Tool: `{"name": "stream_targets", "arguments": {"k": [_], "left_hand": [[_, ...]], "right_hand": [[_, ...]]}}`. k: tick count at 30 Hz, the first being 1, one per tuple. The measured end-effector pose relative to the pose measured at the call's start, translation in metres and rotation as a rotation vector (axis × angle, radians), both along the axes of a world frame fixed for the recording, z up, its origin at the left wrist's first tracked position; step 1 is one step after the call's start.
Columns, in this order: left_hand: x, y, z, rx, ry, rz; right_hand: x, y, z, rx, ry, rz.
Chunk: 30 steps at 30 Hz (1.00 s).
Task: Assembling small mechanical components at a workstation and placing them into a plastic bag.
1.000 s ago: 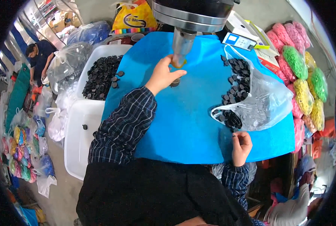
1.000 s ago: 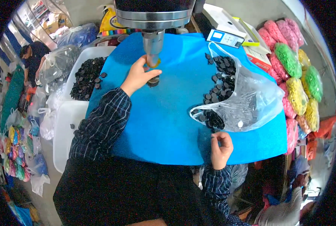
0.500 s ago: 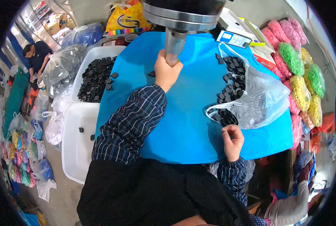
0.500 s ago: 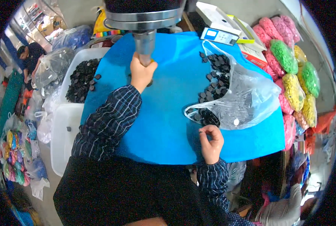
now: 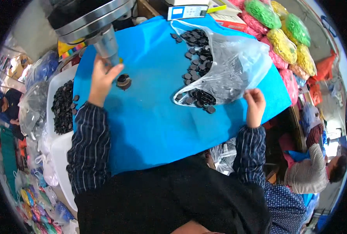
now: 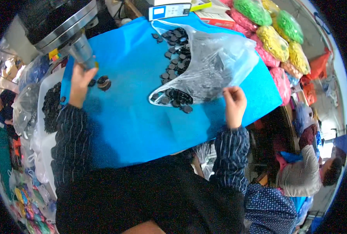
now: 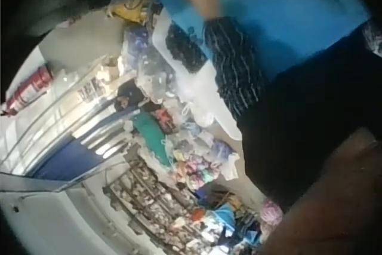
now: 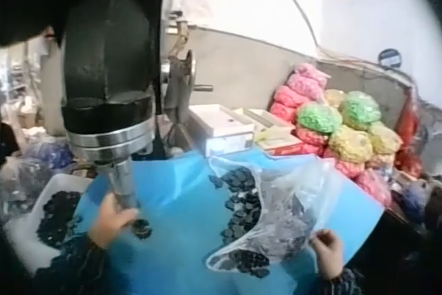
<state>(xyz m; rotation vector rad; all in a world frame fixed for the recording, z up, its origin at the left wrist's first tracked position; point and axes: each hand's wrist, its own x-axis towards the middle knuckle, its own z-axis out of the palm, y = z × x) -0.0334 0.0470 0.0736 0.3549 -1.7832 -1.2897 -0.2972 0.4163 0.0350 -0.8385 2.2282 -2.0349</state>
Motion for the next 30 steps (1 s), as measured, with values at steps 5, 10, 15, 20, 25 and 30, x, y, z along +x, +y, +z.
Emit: {"name": "stream_targets", "arguments": {"k": [5, 10, 15, 20, 25, 30], "left_hand": [[0.037, 0.011, -0.022, 0.328, 0.152, 0.264], [0.023, 0.077, -0.027, -0.160, -0.364, -0.158], [-0.019, 0.129, -0.023, -0.700, -0.278, -0.604], [0.157, 0.177, 0.022, -0.765, -0.644, 0.151], [0.309, 0.489, 0.116, -0.079, -2.134, 2.014], [0.279, 0.637, 0.109, 0.310, -2.519, 2.120]], "right_hand": [[-0.095, 0.000, -0.020, -0.141, 0.039, -0.342], [-0.171, -0.014, -0.027, 0.341, 0.308, -0.784], [-0.131, -0.108, -0.037, 0.269, 0.358, -0.182], [-0.065, -0.215, -0.055, 0.187, 0.101, 0.230], [-0.020, -0.267, -0.065, 0.222, 0.029, 0.419], [-0.009, -0.293, -0.072, 0.243, 0.007, 0.471]]}}
